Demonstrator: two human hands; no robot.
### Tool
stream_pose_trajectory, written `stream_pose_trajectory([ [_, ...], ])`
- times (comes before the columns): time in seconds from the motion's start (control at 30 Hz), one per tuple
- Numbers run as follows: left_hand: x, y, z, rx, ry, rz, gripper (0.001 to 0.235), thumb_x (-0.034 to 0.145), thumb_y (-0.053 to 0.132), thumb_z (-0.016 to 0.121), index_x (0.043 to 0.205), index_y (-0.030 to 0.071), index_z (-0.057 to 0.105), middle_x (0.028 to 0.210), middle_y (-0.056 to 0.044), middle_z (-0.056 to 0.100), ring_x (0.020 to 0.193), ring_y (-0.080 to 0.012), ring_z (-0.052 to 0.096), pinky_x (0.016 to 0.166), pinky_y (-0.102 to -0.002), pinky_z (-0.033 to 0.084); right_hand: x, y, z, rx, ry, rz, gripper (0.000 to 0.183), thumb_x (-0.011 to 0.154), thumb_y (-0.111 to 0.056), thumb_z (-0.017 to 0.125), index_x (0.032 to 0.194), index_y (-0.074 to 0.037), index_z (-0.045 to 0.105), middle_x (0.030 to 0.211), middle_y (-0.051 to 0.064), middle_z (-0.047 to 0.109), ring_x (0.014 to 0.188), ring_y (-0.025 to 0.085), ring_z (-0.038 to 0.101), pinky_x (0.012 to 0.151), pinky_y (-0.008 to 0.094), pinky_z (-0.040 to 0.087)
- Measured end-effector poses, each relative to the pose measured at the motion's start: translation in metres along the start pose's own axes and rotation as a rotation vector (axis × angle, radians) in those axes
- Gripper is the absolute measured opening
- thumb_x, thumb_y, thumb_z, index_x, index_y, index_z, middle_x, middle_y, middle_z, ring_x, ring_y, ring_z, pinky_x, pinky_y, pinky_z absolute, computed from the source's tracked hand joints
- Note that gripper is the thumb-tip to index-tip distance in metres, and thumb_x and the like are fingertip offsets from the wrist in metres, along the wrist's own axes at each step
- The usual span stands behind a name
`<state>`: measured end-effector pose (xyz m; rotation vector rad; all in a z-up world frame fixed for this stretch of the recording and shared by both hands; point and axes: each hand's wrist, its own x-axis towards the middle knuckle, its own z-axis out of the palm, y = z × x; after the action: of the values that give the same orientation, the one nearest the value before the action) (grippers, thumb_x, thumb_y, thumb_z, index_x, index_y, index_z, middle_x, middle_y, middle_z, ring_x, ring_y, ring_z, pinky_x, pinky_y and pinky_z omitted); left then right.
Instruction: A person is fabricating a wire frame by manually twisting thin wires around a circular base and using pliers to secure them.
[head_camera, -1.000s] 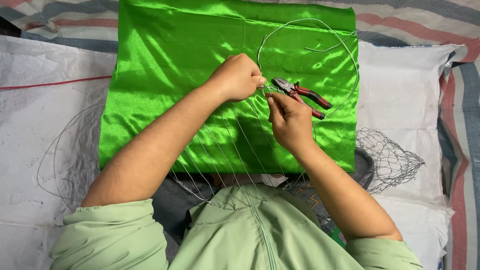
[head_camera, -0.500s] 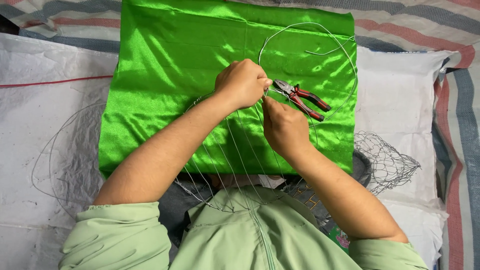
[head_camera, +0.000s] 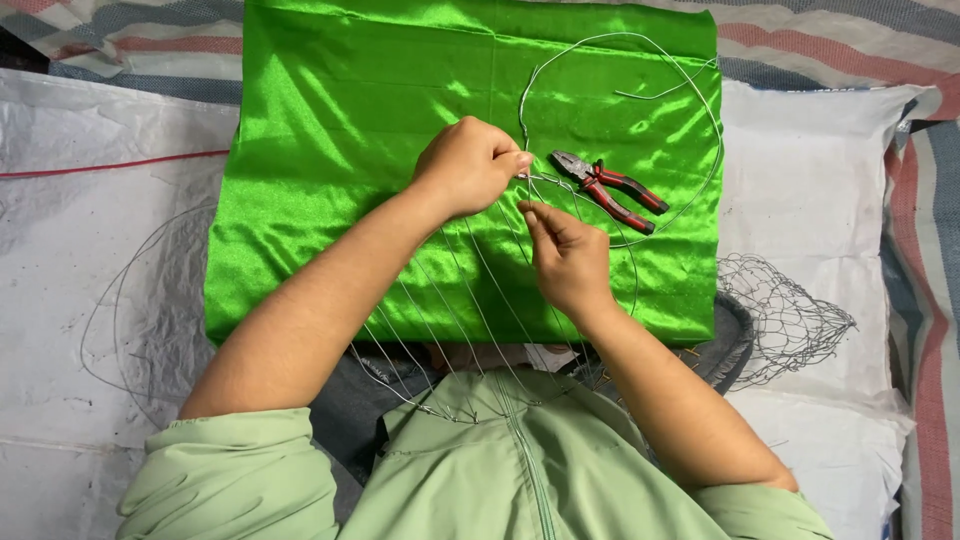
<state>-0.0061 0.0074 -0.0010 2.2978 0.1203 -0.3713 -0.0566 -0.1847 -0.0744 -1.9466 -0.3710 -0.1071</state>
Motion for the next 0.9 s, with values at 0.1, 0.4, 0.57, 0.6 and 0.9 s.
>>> stream_pose_trajectory([
  [0.1, -0.002, 0.004, -0.009, -0.063, -0.083, 0.078, 0.023, 0.086, 0.037, 0.076, 0.096, 0.017, 0.082, 0.089, -0.009, 0.079, 0.094, -0.0291, 0.074, 0.086, -0.041, 0.055, 0.007, -0.004, -0.001, 0.014, -0.008, 0.026, 0.017, 0.101, -0.011, 0.068, 0.111, -0.016, 0.081, 0.054, 0.005, 0.066, 0.054, 0.014, 0.066, 0.062, 0.029, 0.056],
  [0.4, 0.0, 0.007, 0.003, 0.131, 0.039, 0.024, 0.017, 0.087, 0.038, 0.076, 0.082, 0.023, 0.081, 0.079, -0.004, 0.077, 0.092, -0.0318, 0.075, 0.08, -0.043, 0.056, 0.009, -0.004, 0.003, -0.164, 0.031, -0.077, 0.015, 0.104, -0.013, 0.062, 0.107, -0.013, 0.077, 0.09, 0.01, 0.079, 0.088, 0.034, 0.076, 0.075, 0.044, 0.059],
  [0.57, 0.008, -0.001, 0.005, 0.138, 0.057, 0.022, 0.017, 0.087, 0.039, 0.076, 0.081, 0.024, 0.081, 0.081, -0.004, 0.078, 0.095, -0.0326, 0.075, 0.08, -0.043, 0.057, 0.013, -0.008, 0.007, -0.329, -0.004, -0.038, 0.016, 0.107, -0.019, 0.057, 0.107, -0.012, 0.071, 0.082, 0.017, 0.076, 0.08, 0.042, 0.073, 0.073, 0.053, 0.057],
  [0.6, 0.007, -0.003, 0.008, 0.141, 0.052, 0.009, 0.017, 0.087, 0.038, 0.077, 0.08, 0.024, 0.081, 0.082, -0.005, 0.078, 0.095, -0.0331, 0.075, 0.08, -0.044, 0.057, 0.009, -0.008, 0.006, -0.446, -0.048, -0.001, 0.016, 0.107, -0.024, 0.057, 0.109, -0.014, 0.068, 0.079, 0.02, 0.074, 0.079, 0.046, 0.072, 0.074, 0.059, 0.055],
  [0.9, 0.005, 0.013, 0.01, 0.251, 0.133, 0.046, 0.028, 0.096, 0.041, 0.077, 0.077, 0.021, 0.08, 0.052, 0.004, 0.059, 0.047, -0.0134, 0.055, 0.056, -0.036, 0.047, 0.026, -0.011, -0.001, -0.648, 0.119, -0.335, 0.016, 0.101, -0.011, 0.065, 0.087, -0.006, 0.059, 0.059, 0.012, 0.064, 0.043, 0.034, 0.056, 0.041, 0.046, 0.04],
])
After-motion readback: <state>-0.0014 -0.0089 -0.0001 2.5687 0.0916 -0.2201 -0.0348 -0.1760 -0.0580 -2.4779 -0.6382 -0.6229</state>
